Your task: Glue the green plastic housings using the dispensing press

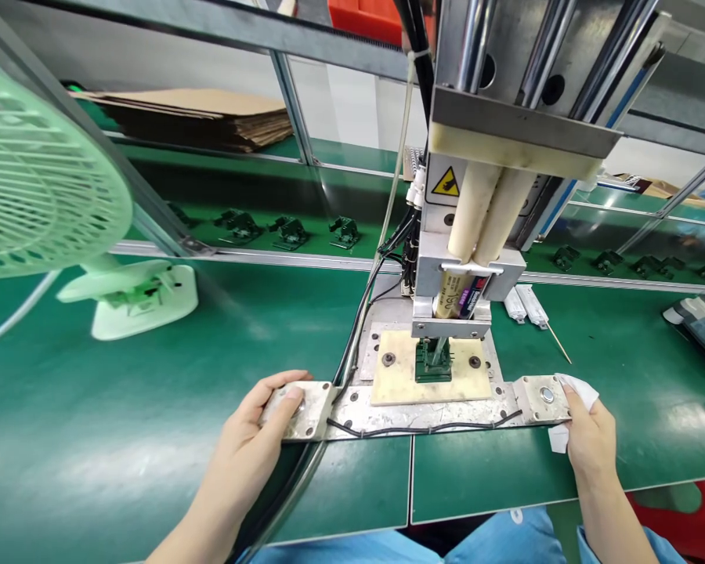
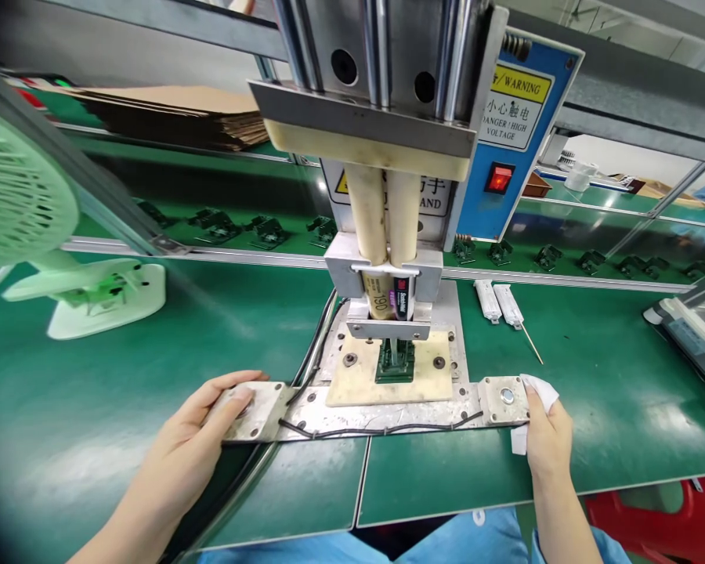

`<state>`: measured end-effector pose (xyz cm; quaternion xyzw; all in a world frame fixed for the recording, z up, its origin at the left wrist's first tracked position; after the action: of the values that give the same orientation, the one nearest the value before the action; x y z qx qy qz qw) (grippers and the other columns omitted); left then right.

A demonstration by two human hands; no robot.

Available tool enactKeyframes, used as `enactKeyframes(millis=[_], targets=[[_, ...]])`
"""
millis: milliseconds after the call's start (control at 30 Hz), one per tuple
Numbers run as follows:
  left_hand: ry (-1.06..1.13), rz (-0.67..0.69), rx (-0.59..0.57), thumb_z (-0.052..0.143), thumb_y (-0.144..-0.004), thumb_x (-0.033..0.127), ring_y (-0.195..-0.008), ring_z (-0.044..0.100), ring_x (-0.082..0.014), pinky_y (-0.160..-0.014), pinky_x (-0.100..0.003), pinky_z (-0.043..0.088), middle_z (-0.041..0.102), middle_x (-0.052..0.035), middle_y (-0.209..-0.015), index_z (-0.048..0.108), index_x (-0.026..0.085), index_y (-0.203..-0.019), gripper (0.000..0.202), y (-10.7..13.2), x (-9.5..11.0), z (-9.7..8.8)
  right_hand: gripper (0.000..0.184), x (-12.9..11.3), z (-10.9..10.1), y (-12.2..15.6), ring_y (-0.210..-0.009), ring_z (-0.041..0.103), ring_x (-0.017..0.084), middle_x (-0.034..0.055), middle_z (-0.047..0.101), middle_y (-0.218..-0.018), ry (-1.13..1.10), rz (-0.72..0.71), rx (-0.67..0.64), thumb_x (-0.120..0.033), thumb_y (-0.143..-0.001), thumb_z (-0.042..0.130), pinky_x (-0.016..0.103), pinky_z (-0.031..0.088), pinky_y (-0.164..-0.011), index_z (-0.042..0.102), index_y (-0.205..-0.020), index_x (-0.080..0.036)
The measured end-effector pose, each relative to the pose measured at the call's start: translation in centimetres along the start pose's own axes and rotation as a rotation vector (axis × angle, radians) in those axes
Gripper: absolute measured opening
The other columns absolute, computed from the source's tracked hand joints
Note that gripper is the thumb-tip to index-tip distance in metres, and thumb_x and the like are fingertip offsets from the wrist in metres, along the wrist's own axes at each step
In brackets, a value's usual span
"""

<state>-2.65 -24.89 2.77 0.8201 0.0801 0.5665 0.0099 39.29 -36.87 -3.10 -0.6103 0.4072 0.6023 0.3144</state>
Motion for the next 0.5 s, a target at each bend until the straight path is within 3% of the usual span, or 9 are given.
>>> enactKeyframes(millis=[133,233,300,367,433,500], targets=[[0.017,-0.029,0.027,0.065,-0.074,0.060,-0.080,0.066,-0.0198,-0.068,-0.023,0.053,0.074,-0.0027,-0.096,0.066,0.023,-0.101,0.045,-0.1,0.0,0.1,0.056,0.2,-0.1,0.0,-0.096,0.068,0.031,0.0106,0.074,-0.101,-0.037,0.023,-0.003,-0.054,-0.065,0.083,0.041,0.054,-0.084,0.074,-0.102,-0.013],[0.019,-0.051,0.028,0.064,-0.074,0.060,-0.081,0.066,-0.0196,-0.068,-0.022,0.053,0.075,-0.0021,-0.095,0.066,0.024,-0.100,0.045,0.0,0.4,0.2,0.056,-0.4,-0.1,-0.4,-0.079,0.068,0.026,0.0087,0.074,-0.094,-0.059,0.054,0.003,-0.051,-0.062,0.086,0.035,0.055,-0.066,0.073,-0.102,-0.013],[0.013,-0.042,0.026,0.064,-0.074,0.060,-0.080,0.065,-0.0197,-0.068,-0.022,0.053,0.074,-0.0021,-0.096,0.066,0.024,-0.100,0.045,0.0,0.4,0.2,0.054,-1.4,0.1,-0.9,-0.060,0.061,0.019,0.0051,0.070,-0.076,-0.085,0.077,-0.030,-0.050,-0.057,0.088,0.030,0.049,-0.050,0.071,-0.093,-0.013],[0.010,-0.027,0.027,0.064,-0.074,0.060,-0.078,0.065,-0.0195,-0.067,-0.023,0.053,0.074,-0.0022,-0.096,0.067,0.024,-0.100,0.045,0.0,0.3,0.2,0.049,-2.8,0.5,-1.6,-0.044,0.045,0.011,-0.0014,0.056,-0.057,-0.117,0.087,-0.101,-0.049,-0.051,0.091,0.024,0.036,-0.038,0.067,-0.077,-0.015],[0.004,-0.020,0.029,0.064,-0.074,0.060,-0.077,0.065,-0.0194,-0.066,-0.023,0.053,0.074,-0.0024,-0.096,0.067,0.024,-0.100,0.045,-0.1,0.1,0.2,0.049,-4.1,1.2,-2.4,-0.041,0.032,0.006,-0.0059,0.046,-0.053,-0.147,0.069,-0.159,-0.047,-0.045,0.092,0.021,0.026,-0.035,0.061,-0.069,-0.017],[0.002,-0.023,0.036,0.064,-0.074,0.059,-0.076,0.065,-0.0194,-0.065,-0.023,0.053,0.074,-0.0026,-0.094,0.067,0.023,-0.100,0.044,-0.1,0.1,0.2,0.051,-4.7,2.1,-3.0,-0.042,0.030,0.005,-0.0068,0.044,-0.054,-0.156,0.047,-0.170,-0.049,-0.044,0.092,0.020,0.025,-0.035,0.060,-0.069,-0.017]])
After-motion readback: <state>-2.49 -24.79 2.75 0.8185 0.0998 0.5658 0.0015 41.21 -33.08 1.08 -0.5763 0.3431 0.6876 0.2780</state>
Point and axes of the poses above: each hand's wrist, its own y-axis away from the middle knuckle, its own z-axis out of the palm, x = y × z, the point moved 1 cm from there along -y, towards the middle knuckle
